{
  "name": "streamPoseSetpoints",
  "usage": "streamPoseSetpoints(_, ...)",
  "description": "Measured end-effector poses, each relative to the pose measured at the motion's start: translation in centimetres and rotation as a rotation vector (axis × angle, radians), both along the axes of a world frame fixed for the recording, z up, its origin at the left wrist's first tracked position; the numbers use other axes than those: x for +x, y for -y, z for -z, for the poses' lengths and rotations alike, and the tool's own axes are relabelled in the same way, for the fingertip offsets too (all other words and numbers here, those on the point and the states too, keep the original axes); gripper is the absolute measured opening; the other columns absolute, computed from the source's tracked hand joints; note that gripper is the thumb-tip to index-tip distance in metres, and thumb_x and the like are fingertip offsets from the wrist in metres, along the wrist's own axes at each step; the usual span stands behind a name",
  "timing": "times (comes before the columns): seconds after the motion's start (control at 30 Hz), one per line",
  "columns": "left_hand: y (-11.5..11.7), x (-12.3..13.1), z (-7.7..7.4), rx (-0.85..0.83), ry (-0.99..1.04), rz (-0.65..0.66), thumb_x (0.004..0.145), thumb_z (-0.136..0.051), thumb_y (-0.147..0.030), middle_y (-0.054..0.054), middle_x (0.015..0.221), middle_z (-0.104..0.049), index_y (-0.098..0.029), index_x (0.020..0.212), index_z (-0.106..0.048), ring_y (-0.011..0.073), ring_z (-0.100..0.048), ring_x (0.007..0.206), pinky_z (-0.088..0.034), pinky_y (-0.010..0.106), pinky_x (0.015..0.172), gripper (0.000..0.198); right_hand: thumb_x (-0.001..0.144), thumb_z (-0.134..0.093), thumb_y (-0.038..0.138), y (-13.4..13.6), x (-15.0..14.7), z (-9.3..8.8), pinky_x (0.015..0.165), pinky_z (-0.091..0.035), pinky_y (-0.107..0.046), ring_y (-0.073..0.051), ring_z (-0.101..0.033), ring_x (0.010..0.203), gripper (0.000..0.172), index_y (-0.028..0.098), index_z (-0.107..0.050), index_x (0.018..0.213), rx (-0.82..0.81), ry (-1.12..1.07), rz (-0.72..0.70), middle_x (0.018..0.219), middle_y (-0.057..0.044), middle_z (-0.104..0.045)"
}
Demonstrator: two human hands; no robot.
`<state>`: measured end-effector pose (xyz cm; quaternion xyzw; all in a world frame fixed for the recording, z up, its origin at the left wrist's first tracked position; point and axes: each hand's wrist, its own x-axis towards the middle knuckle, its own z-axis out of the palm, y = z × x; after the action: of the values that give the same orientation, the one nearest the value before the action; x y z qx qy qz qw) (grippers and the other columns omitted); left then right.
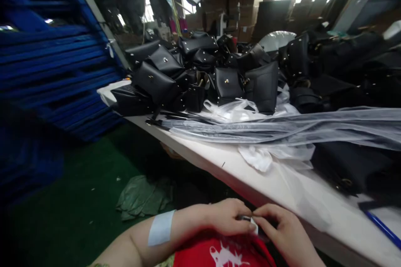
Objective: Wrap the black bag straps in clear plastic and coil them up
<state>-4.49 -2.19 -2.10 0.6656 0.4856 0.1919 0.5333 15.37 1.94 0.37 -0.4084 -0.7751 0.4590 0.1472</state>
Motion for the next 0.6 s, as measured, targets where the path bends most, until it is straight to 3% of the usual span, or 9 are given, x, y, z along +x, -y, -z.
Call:
streamPoseSetpoints(0.1,-0.3,0.0,-0.2,-0.346,0.098,0.041,0.077,-0.063,-0.039,-0.003,0.057,-0.060,-0.021,0.069,-0.066,0.0143,-0.056,0.056,-0.045,0.027,0.059,0.020,0.082,-0.063,0.046,0.1,0.5,0.9,0.061,-0.060,-0.029,-0.024,-0.072,0.067,0.024,0.027,-0.075,0.074,0.072,0.015,-0.021,0.074,-0.006,-0.075)
streamPoseSetpoints(0.17,0.0,0.4,-0.3,-0.556,0.277,-0.047,0.070,-0.067,-0.035,-0.003,0.057,-0.061,-0.020,0.068,-0.067,0.0127,-0.055,0.053,-0.045,0.026,0.058,0.015,0.084,-0.061,0.043,0.8,0.7,0.8,0.060,-0.060,-0.029,-0.023,-0.071,0.067,0.022,0.028,-0.074,0.075,0.208,0.030,-0.010,0.075,-0.005,-0.074)
streamPoseSetpoints(0.23,0.4,1.0,-0.4,-0.664,0.460,-0.155,0.063,-0.070,-0.030,-0.002,0.057,-0.062,-0.017,0.068,-0.068,0.0119,-0.055,0.053,-0.045,0.026,0.059,0.014,0.087,-0.059,0.037,1.7,0.8,0.2,0.063,-0.058,-0.030,-0.022,-0.070,0.070,0.019,0.027,-0.073,0.080,0.381,0.037,-0.006,0.079,-0.004,-0.074)
streamPoseSetpoints(0.4,1.1,2.1,-0.7,-0.727,0.714,-0.329,0.053,-0.074,-0.025,0.000,0.056,-0.062,-0.012,0.067,-0.069,0.0119,-0.055,0.053,-0.044,0.027,0.061,0.020,0.093,-0.050,0.019,3.1,0.6,-1.7,0.074,-0.056,-0.033,-0.020,-0.067,0.082,0.020,0.021,-0.069,0.090,0.649,0.041,-0.073,0.087,-0.007,-0.072)
streamPoseSetpoints(0.6,0.3,2.9,-0.3,-0.707,0.839,-0.291,0.060,-0.072,-0.028,0.000,0.056,-0.060,-0.012,0.062,-0.065,0.0097,-0.051,0.053,-0.040,0.023,0.058,0.018,0.091,-0.055,0.019,3.2,1.9,-1.6,0.095,-0.052,-0.041,-0.022,-0.063,0.102,0.024,0.017,-0.064,0.113,0.739,0.057,-0.119,0.110,-0.011,-0.069)
